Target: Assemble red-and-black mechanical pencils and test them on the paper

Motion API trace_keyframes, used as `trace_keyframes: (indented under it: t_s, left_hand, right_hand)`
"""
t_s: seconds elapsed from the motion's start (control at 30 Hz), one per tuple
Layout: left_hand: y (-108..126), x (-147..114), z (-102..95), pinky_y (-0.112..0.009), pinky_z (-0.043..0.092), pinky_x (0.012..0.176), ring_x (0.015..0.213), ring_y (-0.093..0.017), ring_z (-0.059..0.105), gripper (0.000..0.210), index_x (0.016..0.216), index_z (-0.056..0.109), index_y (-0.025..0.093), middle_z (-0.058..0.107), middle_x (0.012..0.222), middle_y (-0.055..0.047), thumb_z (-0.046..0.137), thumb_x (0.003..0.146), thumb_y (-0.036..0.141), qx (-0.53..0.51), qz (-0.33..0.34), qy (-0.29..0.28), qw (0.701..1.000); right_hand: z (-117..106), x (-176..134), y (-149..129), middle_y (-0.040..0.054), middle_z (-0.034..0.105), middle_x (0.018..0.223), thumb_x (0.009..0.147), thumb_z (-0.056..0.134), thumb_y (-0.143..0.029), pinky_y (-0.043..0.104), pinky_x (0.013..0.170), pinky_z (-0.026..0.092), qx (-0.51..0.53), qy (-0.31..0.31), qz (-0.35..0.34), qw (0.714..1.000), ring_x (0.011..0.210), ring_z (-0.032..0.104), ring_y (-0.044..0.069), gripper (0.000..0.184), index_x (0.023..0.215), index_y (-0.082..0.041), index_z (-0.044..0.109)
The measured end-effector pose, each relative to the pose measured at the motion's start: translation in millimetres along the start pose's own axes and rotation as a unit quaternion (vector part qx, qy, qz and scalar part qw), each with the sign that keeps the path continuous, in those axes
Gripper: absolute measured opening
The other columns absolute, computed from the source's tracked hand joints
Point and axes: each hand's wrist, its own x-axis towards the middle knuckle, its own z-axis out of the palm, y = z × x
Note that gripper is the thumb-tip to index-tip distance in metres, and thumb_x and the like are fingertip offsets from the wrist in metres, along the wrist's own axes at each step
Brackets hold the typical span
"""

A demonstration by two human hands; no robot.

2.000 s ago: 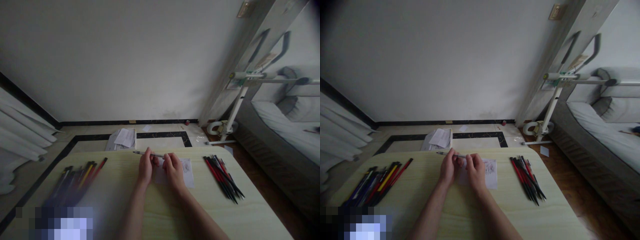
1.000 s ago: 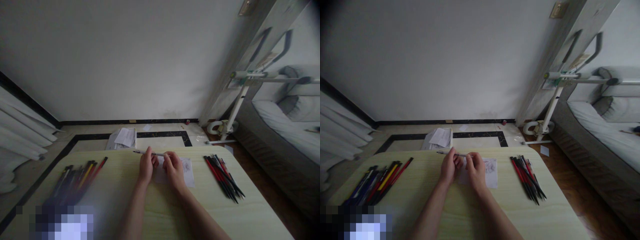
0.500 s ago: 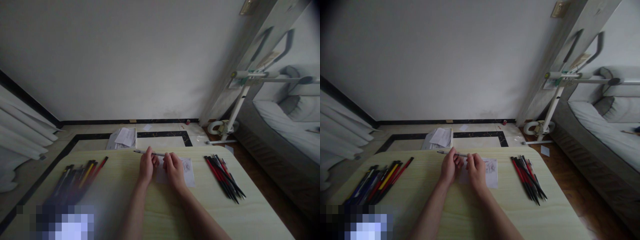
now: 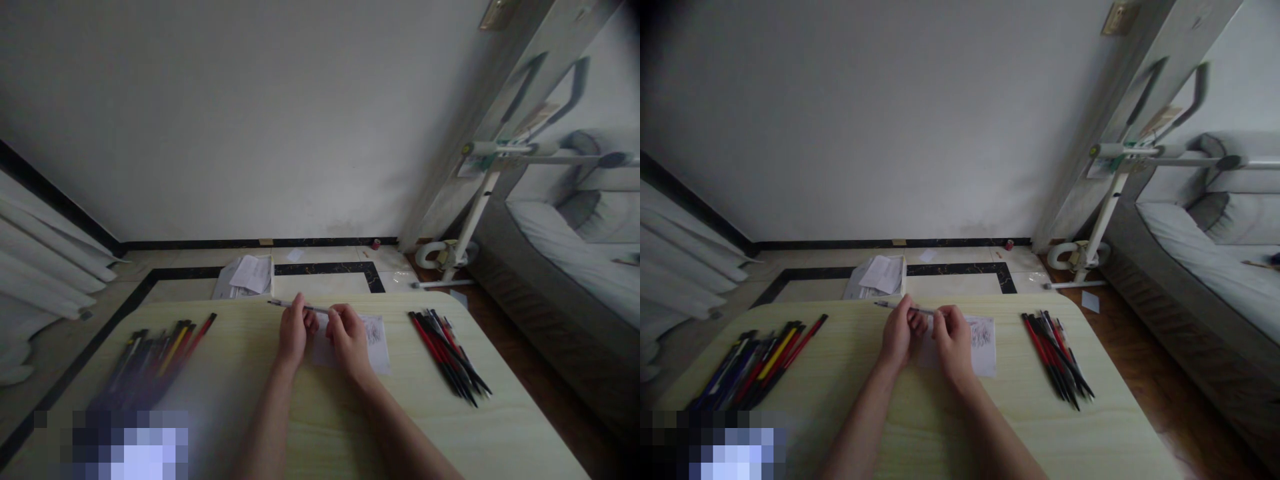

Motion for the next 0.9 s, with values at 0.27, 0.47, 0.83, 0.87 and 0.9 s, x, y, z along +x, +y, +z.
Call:
trace_keyframes:
  t_s: [0.27,0.47,0.83,0.87,0.9]
  left_hand:
    - [-2.5,1.2,-2.2,-0.022,0.025,0.037,0.036,-0.008,0.034,0.040,0.051,0.030,0.020,0.029,0.042,0.006,0.047,0.076,0.045,-0.024,0.018,-0.029,0.999]
    - [-1.9,0.8,-1.8,-0.022,0.026,0.038,0.035,-0.008,0.035,0.039,0.051,0.029,0.020,0.029,0.042,0.006,0.047,0.075,0.045,-0.029,0.024,-0.029,0.999]
    - [1.1,-0.8,-1.1,-0.022,0.027,0.037,0.035,-0.008,0.035,0.037,0.051,0.030,0.020,0.029,0.042,0.006,0.047,0.075,0.043,-0.027,0.011,-0.020,0.999]
    - [1.1,-0.8,-1.1,-0.022,0.027,0.037,0.035,-0.008,0.035,0.037,0.051,0.030,0.020,0.029,0.042,0.006,0.047,0.075,0.042,-0.026,0.011,-0.019,0.999]
    - [1.1,-0.7,-1.2,-0.023,0.027,0.037,0.035,-0.008,0.035,0.037,0.051,0.030,0.020,0.029,0.042,0.006,0.047,0.075,0.043,-0.025,0.012,-0.020,0.999]
  right_hand:
    - [-0.3,0.3,-2.2,-0.0045,0.046,0.054,0.081,0.047,-0.030,0.020,0.046,0.033,0.029,-0.004,0.011,1.000,0.048,0.043,0.009,0.014,0.080,-0.017,0.050]
    - [-0.4,0.9,-4.3,-0.0042,0.048,0.055,0.081,0.048,-0.033,0.020,0.045,0.033,0.036,-0.008,0.021,0.999,0.047,0.043,0.009,0.018,0.087,-0.016,0.052]
    - [0.5,0.4,-0.2,-0.0036,0.045,0.049,0.084,0.043,-0.039,0.021,0.048,0.032,-0.006,0.018,0.014,1.000,0.047,0.041,0.009,0.032,0.061,-0.017,0.046]
    - [0.4,0.4,-0.5,-0.0037,0.046,0.049,0.084,0.043,-0.039,0.021,0.048,0.031,-0.009,0.017,0.014,1.000,0.047,0.041,0.009,0.032,0.060,-0.017,0.045]
    - [0.3,0.5,-1.0,-0.0037,0.046,0.049,0.084,0.043,-0.039,0.021,0.048,0.031,-0.011,0.016,0.013,1.000,0.047,0.041,0.009,0.032,0.060,-0.017,0.046]
